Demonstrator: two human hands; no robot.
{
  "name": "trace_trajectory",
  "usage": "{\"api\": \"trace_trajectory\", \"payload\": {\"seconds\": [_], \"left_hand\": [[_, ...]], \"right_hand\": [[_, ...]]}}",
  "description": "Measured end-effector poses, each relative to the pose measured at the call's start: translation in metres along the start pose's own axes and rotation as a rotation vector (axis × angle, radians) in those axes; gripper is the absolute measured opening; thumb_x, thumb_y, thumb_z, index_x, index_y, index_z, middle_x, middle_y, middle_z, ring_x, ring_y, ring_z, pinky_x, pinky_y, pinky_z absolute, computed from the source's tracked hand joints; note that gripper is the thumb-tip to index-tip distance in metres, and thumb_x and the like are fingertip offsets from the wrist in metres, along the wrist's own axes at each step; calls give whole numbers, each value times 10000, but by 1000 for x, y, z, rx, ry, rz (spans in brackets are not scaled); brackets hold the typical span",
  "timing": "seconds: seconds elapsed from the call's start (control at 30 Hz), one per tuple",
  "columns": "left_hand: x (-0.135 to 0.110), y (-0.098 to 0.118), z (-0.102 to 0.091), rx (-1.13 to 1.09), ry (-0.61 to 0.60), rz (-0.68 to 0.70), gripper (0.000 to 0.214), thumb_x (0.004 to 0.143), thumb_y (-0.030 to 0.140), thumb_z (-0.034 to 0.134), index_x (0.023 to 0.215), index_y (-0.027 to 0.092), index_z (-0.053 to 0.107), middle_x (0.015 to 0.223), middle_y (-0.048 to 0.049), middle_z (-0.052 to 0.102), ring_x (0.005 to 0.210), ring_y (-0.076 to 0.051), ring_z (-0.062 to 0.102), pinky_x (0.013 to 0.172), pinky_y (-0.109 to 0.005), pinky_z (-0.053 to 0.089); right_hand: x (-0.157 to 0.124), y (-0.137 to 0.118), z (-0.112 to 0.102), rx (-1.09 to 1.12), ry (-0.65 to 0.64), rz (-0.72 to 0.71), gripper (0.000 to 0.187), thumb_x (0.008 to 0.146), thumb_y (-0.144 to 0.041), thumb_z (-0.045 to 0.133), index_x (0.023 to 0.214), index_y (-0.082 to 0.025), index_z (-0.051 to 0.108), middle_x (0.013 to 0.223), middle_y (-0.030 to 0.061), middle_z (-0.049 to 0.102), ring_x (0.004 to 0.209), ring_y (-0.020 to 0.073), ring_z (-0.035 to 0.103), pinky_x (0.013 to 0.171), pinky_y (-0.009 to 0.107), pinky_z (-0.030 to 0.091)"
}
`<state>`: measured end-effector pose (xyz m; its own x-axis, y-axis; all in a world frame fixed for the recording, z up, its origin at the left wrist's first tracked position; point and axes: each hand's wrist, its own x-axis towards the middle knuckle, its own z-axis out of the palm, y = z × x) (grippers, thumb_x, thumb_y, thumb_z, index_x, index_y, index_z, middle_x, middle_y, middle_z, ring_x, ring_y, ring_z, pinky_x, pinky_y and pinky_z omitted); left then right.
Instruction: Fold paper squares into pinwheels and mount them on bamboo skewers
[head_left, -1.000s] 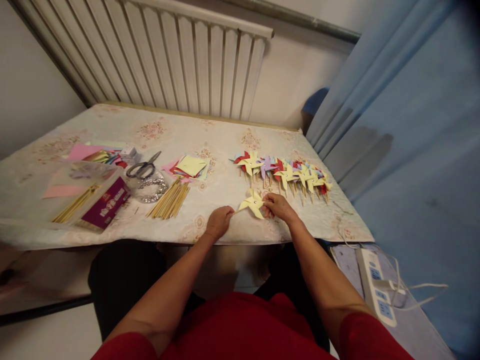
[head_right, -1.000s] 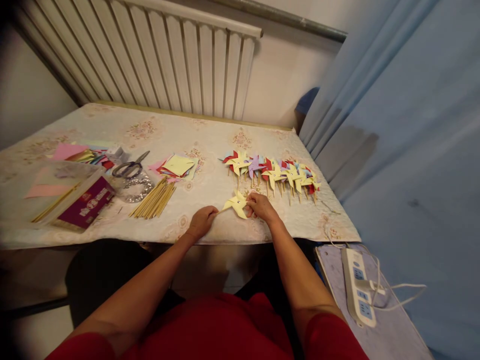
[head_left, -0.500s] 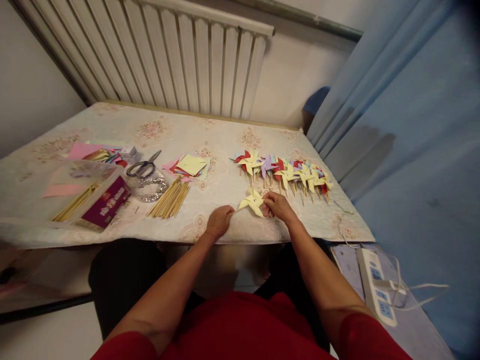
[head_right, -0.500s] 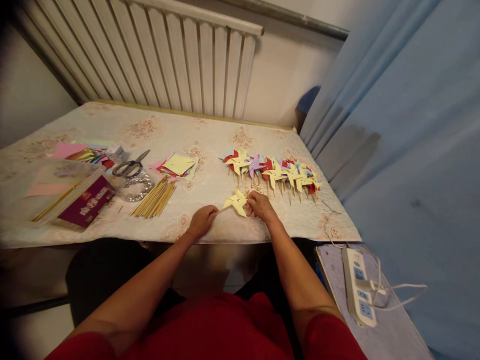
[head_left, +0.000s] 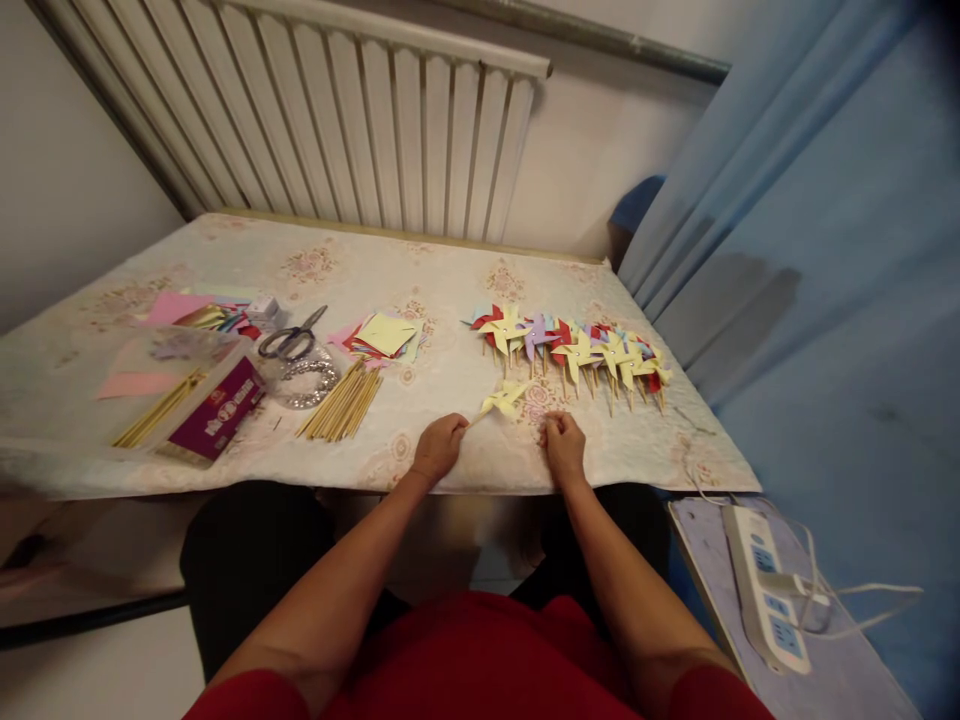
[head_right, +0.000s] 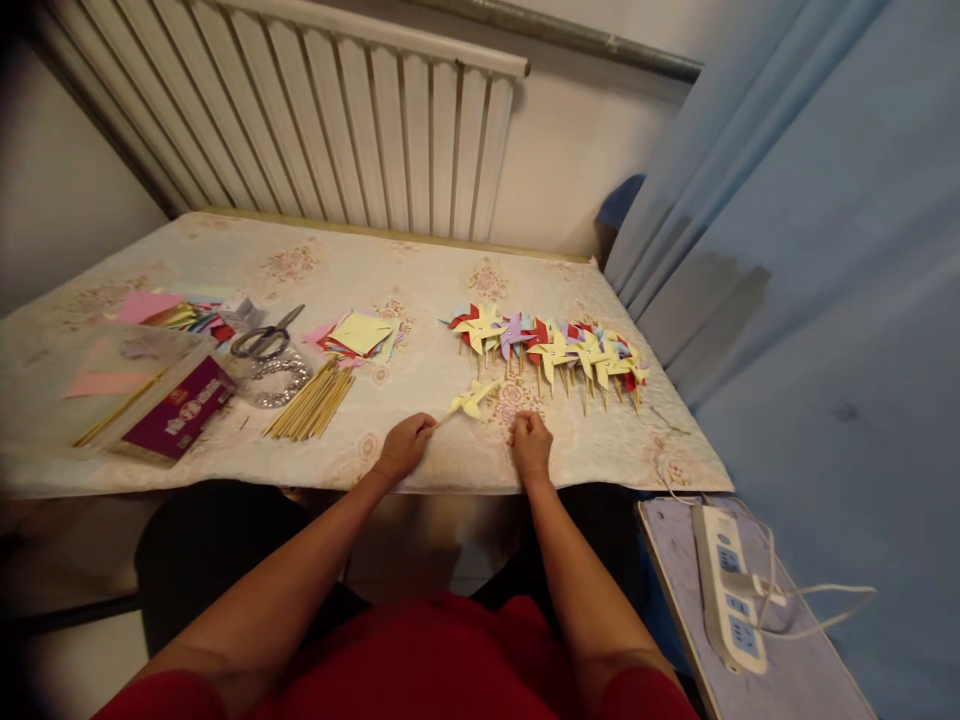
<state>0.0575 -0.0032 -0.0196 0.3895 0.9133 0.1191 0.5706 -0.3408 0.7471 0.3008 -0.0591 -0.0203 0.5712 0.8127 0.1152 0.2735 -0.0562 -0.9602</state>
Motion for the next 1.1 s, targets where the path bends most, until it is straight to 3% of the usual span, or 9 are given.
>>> {"api": "trace_trajectory", "payload": {"seconds": [0.1,0.2,0.4,1.1], "left_hand": [[1,-2,2,-10,6,-1,207,841,223,430,878,194,632,882,-47,669,862,-186,582,792,-297,427],[1,-5,3,-18,21,-6,216,842,227,424,886,187,631,873,-49,665,850,-188,580,776,-299,425],[0,-5,4,-38,28,-9,213,842,239,420,865,189,626,848,-43,660,827,-186,576,751,-295,418],[0,-7,5,-54,50,-29,215,834,221,424,902,193,626,841,-32,656,820,-177,580,762,-290,423]], "right_hand": [[-8,15,7,-242,71,-222,145,786,-271,529,851,-214,646,735,18,667,668,180,586,682,282,450],[-10,20,11,-338,55,-331,172,814,-255,519,881,-211,671,810,47,695,758,198,607,750,293,437],[-10,22,11,-538,23,-355,243,877,-242,440,918,-185,672,844,64,702,768,193,607,753,291,416],[-13,21,11,-573,29,-376,239,877,-245,440,909,-188,670,857,65,704,772,198,609,740,294,412]]}}
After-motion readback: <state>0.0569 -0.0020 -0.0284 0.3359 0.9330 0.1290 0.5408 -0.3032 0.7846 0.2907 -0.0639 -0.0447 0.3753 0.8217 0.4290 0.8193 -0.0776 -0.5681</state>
